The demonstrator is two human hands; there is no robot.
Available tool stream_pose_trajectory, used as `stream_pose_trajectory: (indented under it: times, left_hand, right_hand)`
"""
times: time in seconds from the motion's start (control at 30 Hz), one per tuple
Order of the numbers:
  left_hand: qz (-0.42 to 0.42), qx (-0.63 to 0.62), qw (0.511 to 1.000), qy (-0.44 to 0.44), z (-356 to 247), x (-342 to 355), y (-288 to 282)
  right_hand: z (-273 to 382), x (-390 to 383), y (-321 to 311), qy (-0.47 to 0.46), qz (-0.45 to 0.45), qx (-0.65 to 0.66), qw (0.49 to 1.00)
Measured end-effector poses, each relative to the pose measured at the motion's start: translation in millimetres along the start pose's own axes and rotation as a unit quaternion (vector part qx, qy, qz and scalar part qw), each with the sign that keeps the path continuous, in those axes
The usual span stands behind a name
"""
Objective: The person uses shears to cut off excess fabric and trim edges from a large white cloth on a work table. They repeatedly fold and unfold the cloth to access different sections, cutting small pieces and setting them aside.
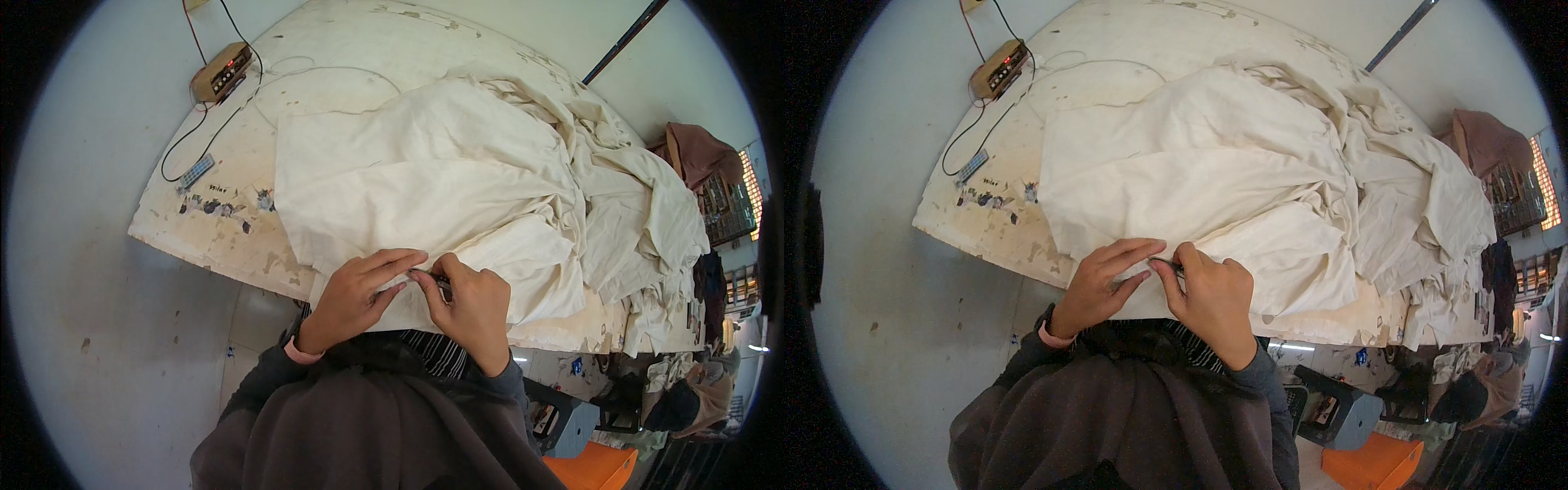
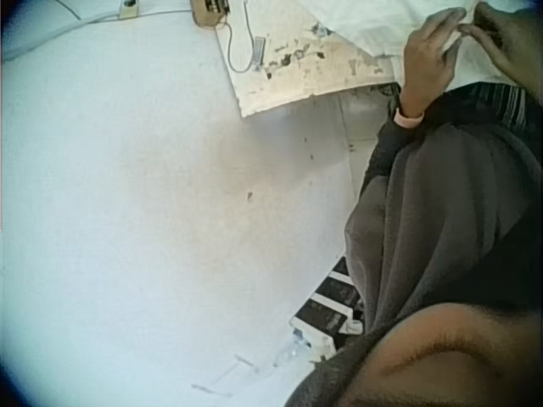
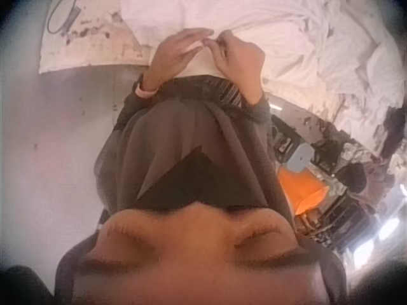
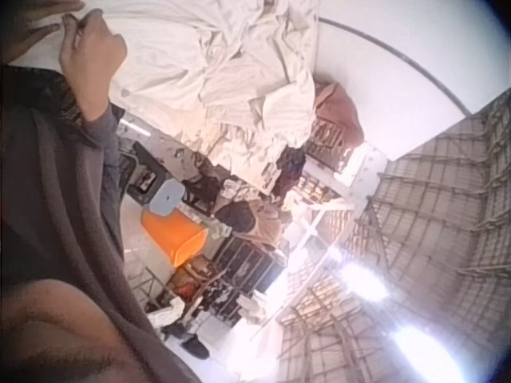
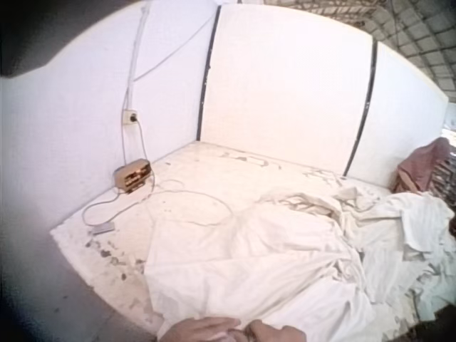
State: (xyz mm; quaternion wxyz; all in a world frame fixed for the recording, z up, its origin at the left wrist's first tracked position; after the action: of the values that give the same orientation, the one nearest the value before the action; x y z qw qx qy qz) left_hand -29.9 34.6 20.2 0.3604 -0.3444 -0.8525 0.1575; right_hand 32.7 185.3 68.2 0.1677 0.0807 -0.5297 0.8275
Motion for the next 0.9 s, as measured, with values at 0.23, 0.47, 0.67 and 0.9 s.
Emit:
stream_pose_trajectory:
  times: [0.23, 0.47, 0.67, 0.9]
  left_hand:
    - [-0.075, -0.052, 0.995, -0.047, -5, 2, -10]
    - [-0.076, -0.053, 0.995, -0.034, 1, 1, -12]
    - [-0.106, -0.02, 0.994, 0.011, 12, -2, -10]
    - [-0.089, -0.024, 0.994, -0.061, 9, -8, -11]
  right_hand:
    - [-1, -3, -2, 0.012, -0.017, 0.11, 0.994]
    - [-5, -8, 30, -0.111, 0.015, 0.177, 0.978]
    - [-34, -21, 40, 0.098, -0.054, 0.542, 0.833]
    - [-94, -33, -6, 0.173, -0.33, 0.629, 0.683]
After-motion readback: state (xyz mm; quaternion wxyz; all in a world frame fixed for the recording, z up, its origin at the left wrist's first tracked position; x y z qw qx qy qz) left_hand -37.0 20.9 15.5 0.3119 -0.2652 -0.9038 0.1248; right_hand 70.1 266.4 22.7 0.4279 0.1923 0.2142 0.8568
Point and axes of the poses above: each hand's wrist, its own x-axis towards the middle knuckle, its own y-axis out of the palm, z = x × y, the point moved 5 cm from there along x, towards the middle knuckle, and after that the axes turned 8 degrees about y, right-handed, at the moved point
